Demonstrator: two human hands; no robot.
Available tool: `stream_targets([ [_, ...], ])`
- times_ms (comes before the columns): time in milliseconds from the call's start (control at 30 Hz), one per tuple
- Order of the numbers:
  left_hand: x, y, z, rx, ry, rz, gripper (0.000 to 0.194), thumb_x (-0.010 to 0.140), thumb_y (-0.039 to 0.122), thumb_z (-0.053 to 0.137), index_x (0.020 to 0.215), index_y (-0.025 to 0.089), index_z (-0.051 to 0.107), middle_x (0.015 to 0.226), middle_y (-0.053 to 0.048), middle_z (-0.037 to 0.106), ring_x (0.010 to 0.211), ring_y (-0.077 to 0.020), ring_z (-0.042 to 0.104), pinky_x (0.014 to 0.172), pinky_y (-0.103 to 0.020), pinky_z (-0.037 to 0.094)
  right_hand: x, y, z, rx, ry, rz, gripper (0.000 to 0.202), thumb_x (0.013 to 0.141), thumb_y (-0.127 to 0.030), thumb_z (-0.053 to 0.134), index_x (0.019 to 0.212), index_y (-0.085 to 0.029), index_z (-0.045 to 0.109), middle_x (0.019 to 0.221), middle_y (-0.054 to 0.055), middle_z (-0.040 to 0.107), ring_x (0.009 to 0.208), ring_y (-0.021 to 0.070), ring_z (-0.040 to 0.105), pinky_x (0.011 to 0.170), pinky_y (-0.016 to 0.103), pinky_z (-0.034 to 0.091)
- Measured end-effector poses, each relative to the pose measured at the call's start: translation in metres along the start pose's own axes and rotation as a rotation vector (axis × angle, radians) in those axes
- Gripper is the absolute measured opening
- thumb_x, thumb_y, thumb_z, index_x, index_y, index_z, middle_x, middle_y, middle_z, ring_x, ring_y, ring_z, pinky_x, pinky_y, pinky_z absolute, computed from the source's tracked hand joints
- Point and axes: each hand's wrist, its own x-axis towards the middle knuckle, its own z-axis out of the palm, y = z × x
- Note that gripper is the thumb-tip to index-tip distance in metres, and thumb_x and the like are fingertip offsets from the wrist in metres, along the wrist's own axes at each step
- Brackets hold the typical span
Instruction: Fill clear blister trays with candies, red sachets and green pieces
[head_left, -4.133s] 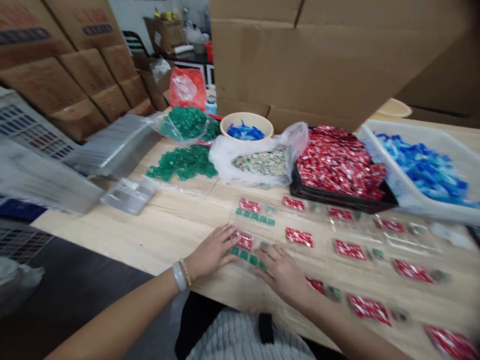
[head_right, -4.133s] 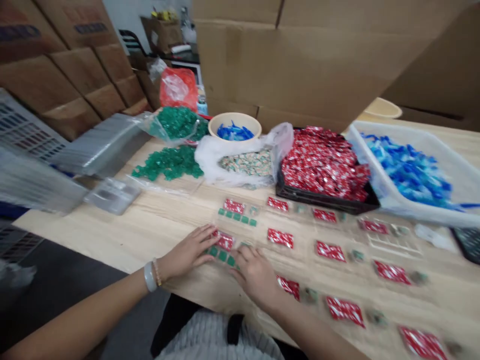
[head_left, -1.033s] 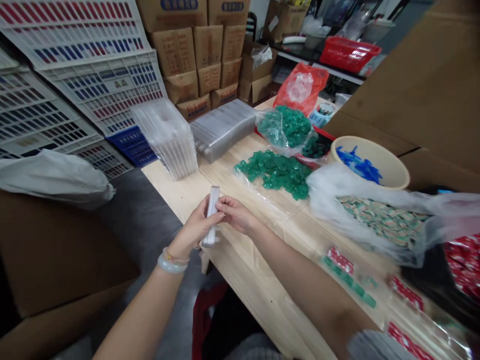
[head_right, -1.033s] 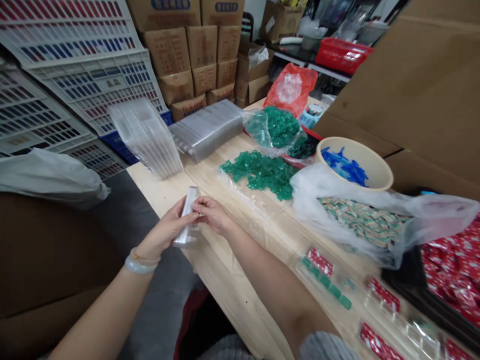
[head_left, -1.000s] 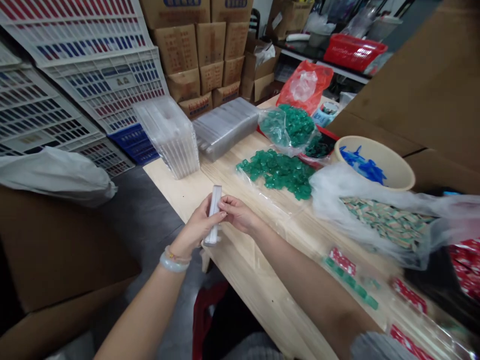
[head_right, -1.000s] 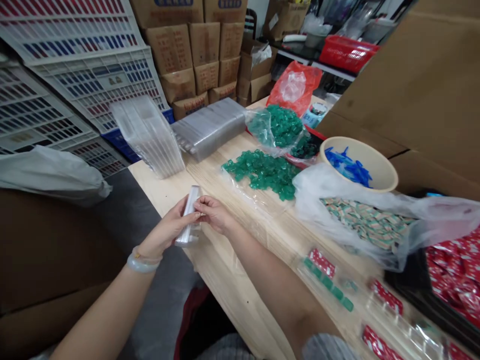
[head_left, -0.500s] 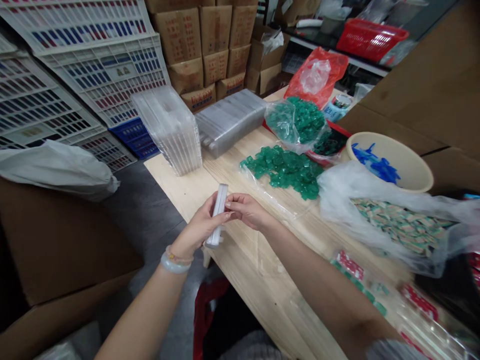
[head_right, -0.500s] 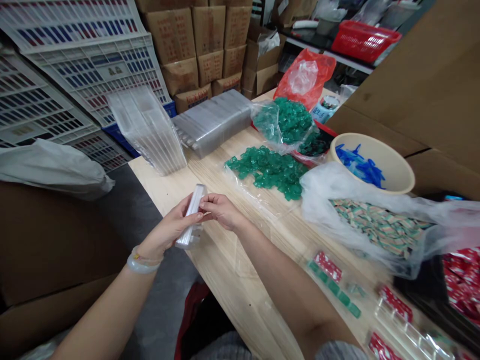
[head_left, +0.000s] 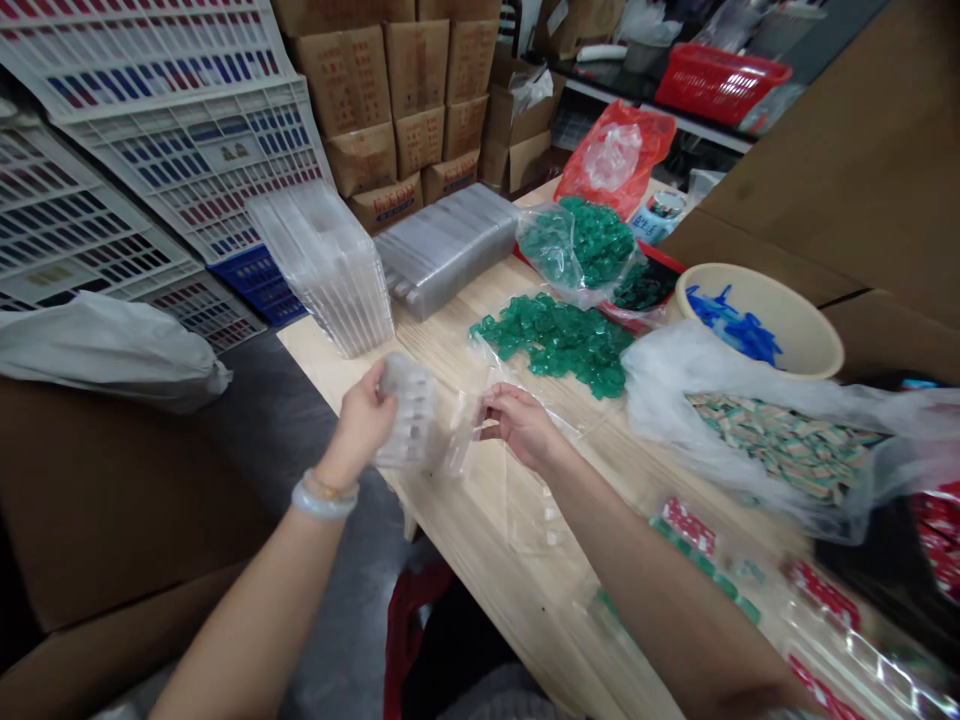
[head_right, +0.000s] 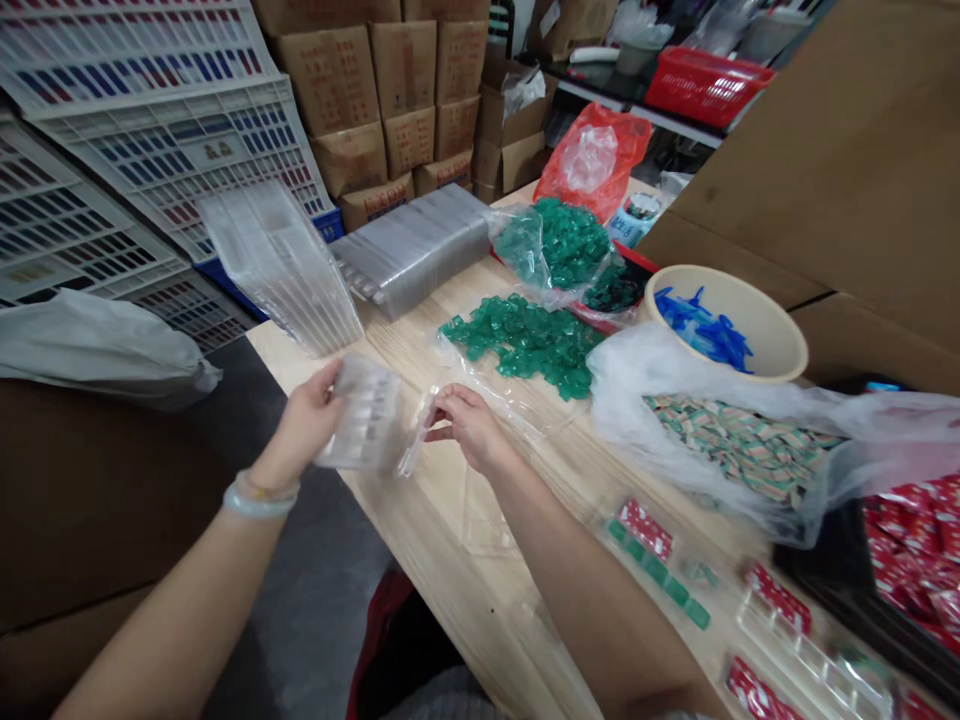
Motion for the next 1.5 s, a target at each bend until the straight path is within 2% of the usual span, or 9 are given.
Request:
stream_targets([
  [100,0.021,-0.001,-0.009,0.187,0.059,0.079,0.048,0.057,0.008,0.059,0.104,0.013,0.058,0.105,-0.010,0.058,0.112,-0.0297,0.044,0.099,-0.042,0.030,0.007,0.001,0.004,0.000,0.000,-0.006,0.014,0.059,-0.023,0.059,0.060,-0.016,0.047,0.055,-0.002,0.054,0.057,0.0102,0.052,0.058,0.029,0.047],
  [167,0.015,0.000,-0.004,0.244,0.082,0.152,0.049,0.061,0.014,0.061,0.109,0.012,0.055,0.117,-0.012,0.050,0.122,-0.0302,0.034,0.103,-0.043,0.024,0.012,0.002,0.010,-0.001,-0.035,-0.011,0.015,0.059,-0.023,0.060,0.059,-0.015,0.048,0.056,-0.002,0.055,0.057,0.0097,0.052,0.060,0.028,0.046],
  [233,-0.005,-0.001,0.006,0.191,-0.092,0.128,0.054,0.069,0.025,0.059,0.120,0.015,0.047,0.129,-0.012,0.041,0.127,-0.0282,0.026,0.104,-0.043,0.022,0.012,0.004,0.016,0.020,-0.087,-0.021,0.016,0.059,-0.025,0.062,0.059,-0.015,0.049,0.056,-0.003,0.055,0.057,0.0090,0.051,0.060,0.026,0.045],
  [333,-0.040,-0.003,0.026,0.026,-0.509,-0.039,0.068,0.074,0.035,0.056,0.134,0.020,0.026,0.141,-0.009,0.025,0.130,-0.0254,0.021,0.105,-0.042,0.022,0.004,0.009,0.019,0.104,-0.202,0.027,0.019,0.059,-0.025,0.066,0.059,-0.015,0.049,0.056,-0.003,0.055,0.053,0.0068,0.050,0.054,0.021,0.041],
  [400,-0.058,-0.006,0.035,-0.053,-0.596,-0.076,0.080,0.073,0.035,0.059,0.137,0.023,0.014,0.145,-0.007,0.014,0.132,-0.0242,0.014,0.107,-0.041,0.016,-0.004,0.015,0.017,0.146,-0.252,0.076,0.020,0.060,-0.025,0.068,0.062,-0.015,0.050,0.057,-0.003,0.055,0.052,0.0061,0.050,0.051,0.018,0.038],
  [500,-0.072,-0.011,0.043,-0.141,-0.584,-0.129,0.083,0.074,0.033,0.057,0.138,0.025,0.005,0.145,-0.004,0.015,0.133,-0.0223,0.011,0.109,-0.038,0.012,-0.013,0.027,0.010,0.176,-0.273,0.092,0.020,0.063,-0.027,0.069,0.070,-0.016,0.053,0.060,-0.003,0.057,0.055,0.0069,0.052,0.053,0.018,0.038],
  [633,-0.077,-0.014,0.043,-0.171,-0.560,-0.156,0.081,0.074,0.028,0.055,0.138,0.025,0.004,0.144,-0.002,0.017,0.133,-0.0206,0.009,0.109,-0.036,0.009,-0.015,0.038,0.005,0.176,-0.267,0.079,0.022,0.062,-0.027,0.071,0.072,-0.016,0.055,0.061,-0.003,0.057,0.056,0.0071,0.054,0.055,0.018,0.039],
  [833,-0.074,-0.012,0.042,-0.178,-0.578,-0.150,0.082,0.074,0.024,0.055,0.138,0.025,0.004,0.141,-0.003,0.025,0.132,-0.0210,0.015,0.109,-0.037,0.011,-0.012,0.036,0.006,0.173,-0.260,0.081,0.021,0.062,-0.028,0.071,0.070,-0.016,0.056,0.061,-0.003,0.058,0.057,0.0071,0.054,0.055,0.018,0.040],
  [1500,-0.069,-0.014,0.040,-0.231,-0.612,-0.212,0.083,0.072,0.019,0.056,0.138,0.024,0.006,0.143,-0.005,0.023,0.131,-0.0220,0.018,0.108,-0.037,0.014,-0.012,0.033,0.007,0.175,-0.222,0.079,0.018,0.061,-0.025,0.071,0.068,-0.014,0.059,0.060,-0.001,0.060,0.055,0.0081,0.055,0.053,0.019,0.041],
])
